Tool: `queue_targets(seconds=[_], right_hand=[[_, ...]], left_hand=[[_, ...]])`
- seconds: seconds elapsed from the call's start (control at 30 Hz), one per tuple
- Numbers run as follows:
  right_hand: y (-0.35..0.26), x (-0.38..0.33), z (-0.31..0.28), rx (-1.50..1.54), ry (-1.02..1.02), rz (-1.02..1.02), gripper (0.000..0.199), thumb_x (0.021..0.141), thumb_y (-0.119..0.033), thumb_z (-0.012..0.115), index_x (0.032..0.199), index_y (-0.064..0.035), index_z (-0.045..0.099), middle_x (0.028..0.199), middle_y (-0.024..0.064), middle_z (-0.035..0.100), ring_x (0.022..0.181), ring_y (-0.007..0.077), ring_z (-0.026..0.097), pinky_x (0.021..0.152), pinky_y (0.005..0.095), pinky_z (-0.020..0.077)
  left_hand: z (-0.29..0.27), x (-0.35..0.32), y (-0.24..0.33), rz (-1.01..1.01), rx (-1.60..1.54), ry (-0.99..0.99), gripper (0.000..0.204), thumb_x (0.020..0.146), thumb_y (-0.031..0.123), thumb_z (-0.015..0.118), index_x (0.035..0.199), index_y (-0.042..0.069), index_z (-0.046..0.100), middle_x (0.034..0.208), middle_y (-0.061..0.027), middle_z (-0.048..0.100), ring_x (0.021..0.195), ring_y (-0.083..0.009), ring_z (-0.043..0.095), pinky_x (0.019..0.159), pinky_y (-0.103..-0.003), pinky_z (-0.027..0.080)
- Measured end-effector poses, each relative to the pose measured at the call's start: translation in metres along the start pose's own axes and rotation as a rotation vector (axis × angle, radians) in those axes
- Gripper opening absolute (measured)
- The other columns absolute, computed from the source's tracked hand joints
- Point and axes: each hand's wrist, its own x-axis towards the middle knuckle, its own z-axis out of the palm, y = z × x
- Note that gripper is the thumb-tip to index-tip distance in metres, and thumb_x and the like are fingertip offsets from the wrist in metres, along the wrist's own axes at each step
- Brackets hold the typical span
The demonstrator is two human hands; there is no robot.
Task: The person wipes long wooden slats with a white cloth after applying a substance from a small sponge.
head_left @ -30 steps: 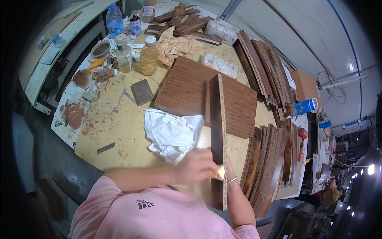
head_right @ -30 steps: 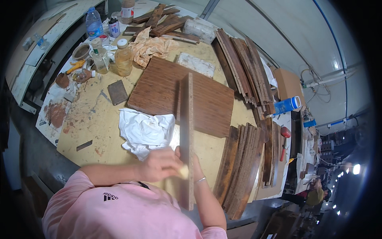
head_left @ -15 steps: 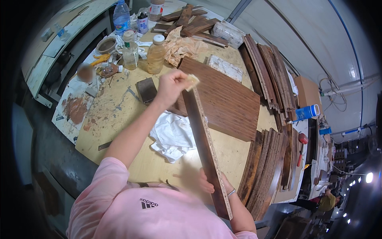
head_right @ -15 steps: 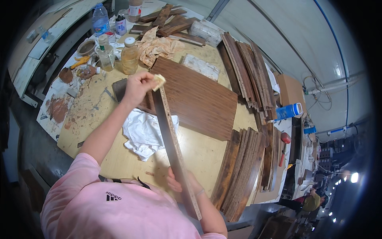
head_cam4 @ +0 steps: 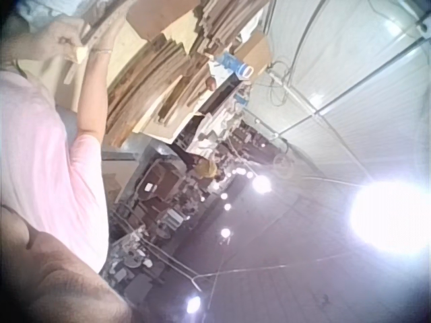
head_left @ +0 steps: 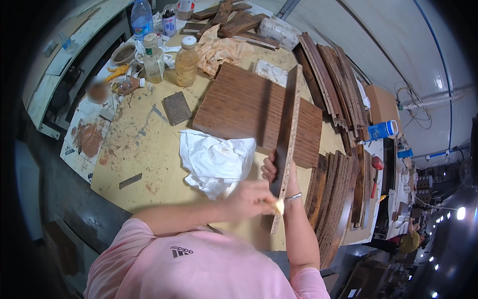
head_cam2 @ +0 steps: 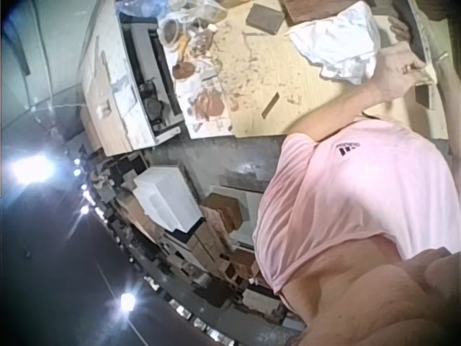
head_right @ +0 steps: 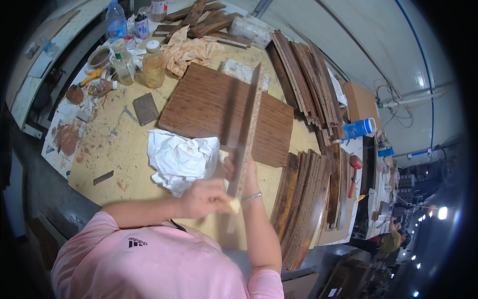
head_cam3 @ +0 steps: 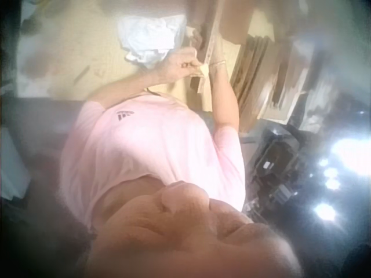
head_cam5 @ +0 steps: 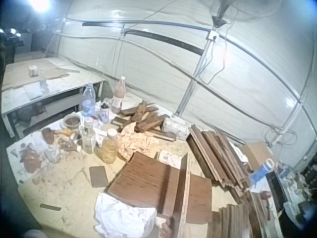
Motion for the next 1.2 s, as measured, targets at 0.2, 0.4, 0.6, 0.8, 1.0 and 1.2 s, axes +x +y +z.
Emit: queue_targets(seconds=[0.2,0.4,0.6,0.8,1.0,1.2], right_hand=[[-0.009,0.006,-0.003,-0.067,0.076,-0.116,0.034,0.095,-0.042,0.042,0.081,-0.0110,0.046,0.056,-0.0014,0.032,0.046,0.0119,0.030,0.041,0.0263,0.0244],[0.008,-0.033,-0.022,-0.172,0.409,-0.266,0.044,0.095,-0.055,0.047,0.075,-0.0161,0.047,0.053,-0.0025,0.034,0.041,0.0103,0.031,0.036,0.0261,0.0225],[0.039,-0.064,-0.021,-0.529,0.596,-0.368,0.045,0.103,-0.041,0.037,0.102,0.0001,0.057,0.087,0.0051,0.057,0.079,0.0139,0.052,0.073,0.0287,0.0451],[0.055,-0.065,-0.034,-0.784,0.558,-0.490,0.034,0.101,-0.033,0.046,0.077,-0.0095,0.048,0.075,-0.0053,0.040,0.070,0.0074,0.035,0.061,0.0270,0.0327],[0.049,-0.068,-0.013,-0.810,0.525,-0.537,0.034,0.101,-0.029,0.048,0.072,-0.0109,0.044,0.075,-0.0065,0.038,0.072,0.0066,0.033,0.063,0.0260,0.0309],[0.050,-0.083,-0.006,-0.880,0.583,-0.568,0.037,0.100,-0.028,0.052,0.070,-0.0074,0.045,0.071,-0.0081,0.033,0.069,0.0057,0.027,0.058,0.0253,0.0257]], left_hand=[[-0.031,-0.044,0.001,0.091,0.082,-0.054,0.012,0.073,0.015,0.077,0.080,0.008,0.070,0.073,-0.0055,0.054,0.064,-0.0226,0.057,0.056,-0.034,0.043],[-0.241,-0.110,-0.027,-0.252,0.590,0.816,0.008,0.075,0.000,0.073,0.076,0.002,0.065,0.077,-0.0024,0.060,0.067,-0.0114,0.056,0.061,-0.028,0.046],[-0.366,-0.228,-0.027,-0.528,1.351,1.117,0.019,0.072,0.009,0.076,0.090,0.006,0.069,0.084,-0.0114,0.061,0.078,-0.0296,0.062,0.070,-0.038,0.049],[-0.315,-0.170,-0.015,-0.566,1.398,1.044,0.037,0.075,0.017,0.075,0.109,0.005,0.066,0.104,-0.0143,0.062,0.097,-0.0341,0.060,0.082,-0.041,0.048],[-0.126,-0.056,-0.021,-0.122,1.045,0.173,0.047,0.072,0.026,0.077,0.113,0.008,0.064,0.119,-0.0138,0.062,0.112,-0.0311,0.056,0.096,-0.040,0.043],[-0.080,-0.036,-0.098,-0.133,0.623,0.109,0.037,0.071,0.011,0.070,0.108,0.013,0.065,0.118,-0.0083,0.063,0.111,-0.0262,0.057,0.093,-0.043,0.045]])
